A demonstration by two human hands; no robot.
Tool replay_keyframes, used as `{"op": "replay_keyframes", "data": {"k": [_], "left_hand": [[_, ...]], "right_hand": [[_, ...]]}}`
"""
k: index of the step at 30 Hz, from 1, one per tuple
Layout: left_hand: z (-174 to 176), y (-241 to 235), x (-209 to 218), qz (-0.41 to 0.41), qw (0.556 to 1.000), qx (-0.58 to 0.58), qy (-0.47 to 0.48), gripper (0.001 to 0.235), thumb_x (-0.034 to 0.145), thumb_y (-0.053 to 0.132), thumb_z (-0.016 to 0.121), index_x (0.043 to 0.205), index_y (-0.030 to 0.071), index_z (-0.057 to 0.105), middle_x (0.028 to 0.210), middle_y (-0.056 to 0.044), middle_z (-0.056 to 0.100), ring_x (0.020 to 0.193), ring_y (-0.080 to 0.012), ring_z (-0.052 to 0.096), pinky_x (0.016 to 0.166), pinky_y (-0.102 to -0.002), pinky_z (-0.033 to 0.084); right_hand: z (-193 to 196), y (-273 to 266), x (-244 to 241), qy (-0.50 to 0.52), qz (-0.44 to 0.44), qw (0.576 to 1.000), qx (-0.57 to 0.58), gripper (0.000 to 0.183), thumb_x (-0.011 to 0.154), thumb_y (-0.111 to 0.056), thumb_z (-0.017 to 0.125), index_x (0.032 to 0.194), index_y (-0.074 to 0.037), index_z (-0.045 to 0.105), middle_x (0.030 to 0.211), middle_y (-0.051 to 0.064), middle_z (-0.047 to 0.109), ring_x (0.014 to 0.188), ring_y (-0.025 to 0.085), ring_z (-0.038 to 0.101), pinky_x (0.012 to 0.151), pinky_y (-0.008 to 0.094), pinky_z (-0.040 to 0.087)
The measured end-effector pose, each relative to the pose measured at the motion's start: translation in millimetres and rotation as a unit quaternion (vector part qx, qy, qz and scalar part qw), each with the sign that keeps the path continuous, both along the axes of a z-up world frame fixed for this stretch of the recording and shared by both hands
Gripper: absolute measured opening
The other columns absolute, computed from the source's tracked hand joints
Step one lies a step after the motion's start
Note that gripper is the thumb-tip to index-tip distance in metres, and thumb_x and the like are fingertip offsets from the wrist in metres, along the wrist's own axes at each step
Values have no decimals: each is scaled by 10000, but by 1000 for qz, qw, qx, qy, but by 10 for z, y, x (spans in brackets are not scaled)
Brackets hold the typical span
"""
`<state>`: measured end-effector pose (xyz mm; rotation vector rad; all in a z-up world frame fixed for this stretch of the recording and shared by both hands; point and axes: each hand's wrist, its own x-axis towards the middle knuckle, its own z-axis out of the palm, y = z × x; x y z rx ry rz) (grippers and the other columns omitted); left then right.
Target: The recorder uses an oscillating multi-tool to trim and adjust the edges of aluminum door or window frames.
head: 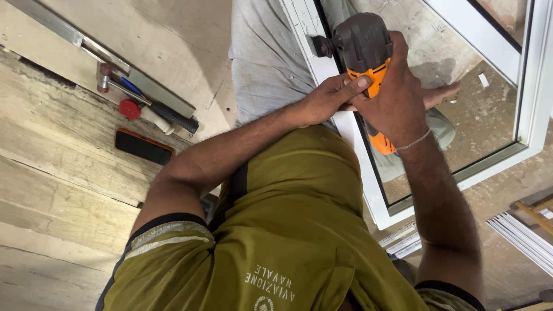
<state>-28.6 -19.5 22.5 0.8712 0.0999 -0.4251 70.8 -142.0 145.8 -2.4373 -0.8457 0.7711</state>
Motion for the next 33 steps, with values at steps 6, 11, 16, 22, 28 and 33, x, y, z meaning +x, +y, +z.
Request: {"op": "replay_keyframes", "data": {"k": [6,11,16,22,28,33], "left_hand": [[22,10,9,-3,1000,18,6,570,1079,588,420,1007,62,627,815,45,520,733,-46,434,673,-232,439],[29,18,7,3,1000,-1,7,572,1075,586,428,1056,53,633,853,39,554,772,-42,466,719,-224,467],[30,16,6,-5,1000,16,10,594,1070,603,420,1083,49,633,863,36,550,773,-42,465,717,-219,476],[-45,25,0,-36,998,46,36,729,1084,682,356,1016,14,640,825,-5,509,731,-84,416,685,-267,447],[216,150,58,-54,997,21,57,734,956,735,351,1269,113,580,1094,17,660,1038,-13,614,990,-254,527],[152,85,28,-51,996,22,63,739,999,714,374,1182,50,643,950,8,606,853,-52,515,844,-248,522]], "right_hand": [[-12,-8,6,-3,7,1000,5,1016,895,-201,893,1575,-47,154,1354,294,605,1185,457,693,986,518,593],[-49,-47,7,-11,16,1000,10,995,931,-205,879,1587,-44,149,1375,304,590,1197,458,693,994,512,595],[-26,-36,-8,-18,11,1000,13,988,902,-187,872,1577,-31,168,1337,310,607,1176,477,687,972,534,590],[-69,-4,37,-7,13,1000,-23,970,923,-239,863,1575,-14,180,1307,335,619,1090,496,702,924,539,598],[-123,-4,52,31,-11,999,-40,970,921,-253,840,1576,-15,166,1280,332,631,1049,487,714,921,531,599],[-124,-65,-6,8,1,1000,7,960,928,-219,846,1586,-41,170,1298,312,647,1102,489,707,937,538,591]]}}
